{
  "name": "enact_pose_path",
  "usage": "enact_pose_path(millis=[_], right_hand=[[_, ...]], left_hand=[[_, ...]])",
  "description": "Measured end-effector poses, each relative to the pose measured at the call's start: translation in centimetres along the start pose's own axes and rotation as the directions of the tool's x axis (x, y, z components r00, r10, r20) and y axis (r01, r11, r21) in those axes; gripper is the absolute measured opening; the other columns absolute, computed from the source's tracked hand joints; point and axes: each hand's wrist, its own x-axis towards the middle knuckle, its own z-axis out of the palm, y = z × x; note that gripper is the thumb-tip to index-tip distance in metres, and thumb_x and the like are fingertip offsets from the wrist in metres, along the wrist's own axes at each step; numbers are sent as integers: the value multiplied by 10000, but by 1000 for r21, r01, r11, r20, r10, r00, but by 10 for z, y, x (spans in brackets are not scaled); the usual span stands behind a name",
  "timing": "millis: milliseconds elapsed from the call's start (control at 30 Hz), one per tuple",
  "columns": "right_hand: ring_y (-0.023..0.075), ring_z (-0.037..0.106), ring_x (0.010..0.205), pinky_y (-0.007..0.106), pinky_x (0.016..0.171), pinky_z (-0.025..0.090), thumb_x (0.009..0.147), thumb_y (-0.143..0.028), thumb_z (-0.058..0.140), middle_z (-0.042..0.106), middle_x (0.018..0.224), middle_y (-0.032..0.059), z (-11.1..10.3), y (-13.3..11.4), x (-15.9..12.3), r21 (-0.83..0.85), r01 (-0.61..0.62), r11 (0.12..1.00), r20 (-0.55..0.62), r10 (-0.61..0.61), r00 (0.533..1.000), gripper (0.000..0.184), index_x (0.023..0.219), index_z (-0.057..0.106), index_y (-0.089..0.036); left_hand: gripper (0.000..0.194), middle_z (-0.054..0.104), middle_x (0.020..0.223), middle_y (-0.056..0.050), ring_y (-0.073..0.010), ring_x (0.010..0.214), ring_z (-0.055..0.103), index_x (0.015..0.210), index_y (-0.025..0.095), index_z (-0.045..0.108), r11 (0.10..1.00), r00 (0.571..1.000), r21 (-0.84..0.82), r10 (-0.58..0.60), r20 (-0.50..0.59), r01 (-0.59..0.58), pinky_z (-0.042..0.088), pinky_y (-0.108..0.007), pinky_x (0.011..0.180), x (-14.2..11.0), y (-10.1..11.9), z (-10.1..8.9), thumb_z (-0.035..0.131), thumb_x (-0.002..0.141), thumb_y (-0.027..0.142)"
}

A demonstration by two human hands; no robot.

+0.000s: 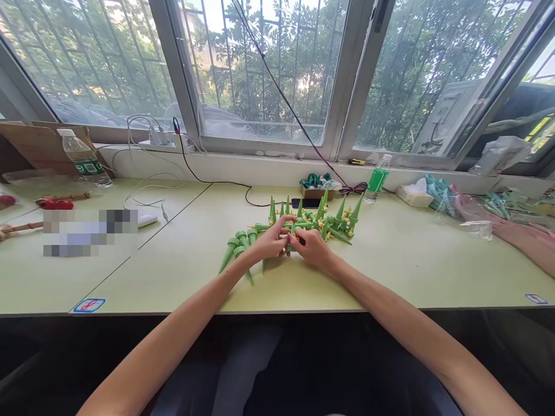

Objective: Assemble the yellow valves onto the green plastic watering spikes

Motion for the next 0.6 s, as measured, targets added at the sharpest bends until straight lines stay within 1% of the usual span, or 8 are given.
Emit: enact_pose_path(millis=[233, 433, 600], right_hand=[[91, 295, 471, 263, 514, 241, 939, -358, 472, 353, 496, -56, 0, 0, 0, -14, -8, 1000, 4, 8, 1000, 387, 617, 306, -220], [92, 282, 470, 268, 517, 230, 941, -360, 464, 337, 492, -56, -1, -3, 1, -22, -5, 1000, 1, 5, 1000, 394, 613, 295, -222], [96, 290, 473, 273, 517, 232, 947, -372, 458, 342, 495, -53, -1, -3, 1, -12, -19, 1000, 15, 19, 1000, 398, 614, 299, -222]], left_hand=[[600, 611, 821, 9, -98, 547, 622, 1393, 240, 360, 1000, 1000, -3, -2, 2, 2, 461, -171, 456, 0, 0, 0, 474, 811, 148], [635, 627, 824, 7, -90, 525, 608, 1392, 243, 372, 1000, 1000, -25, 3, 7, -2, 461, -169, 460, 0, -2, -1, 498, 779, 135], [637, 623, 822, 10, -83, 518, 604, 1395, 240, 369, 999, 1000, -31, 10, 12, -10, 463, -161, 459, 1, -3, -1, 493, 780, 127]])
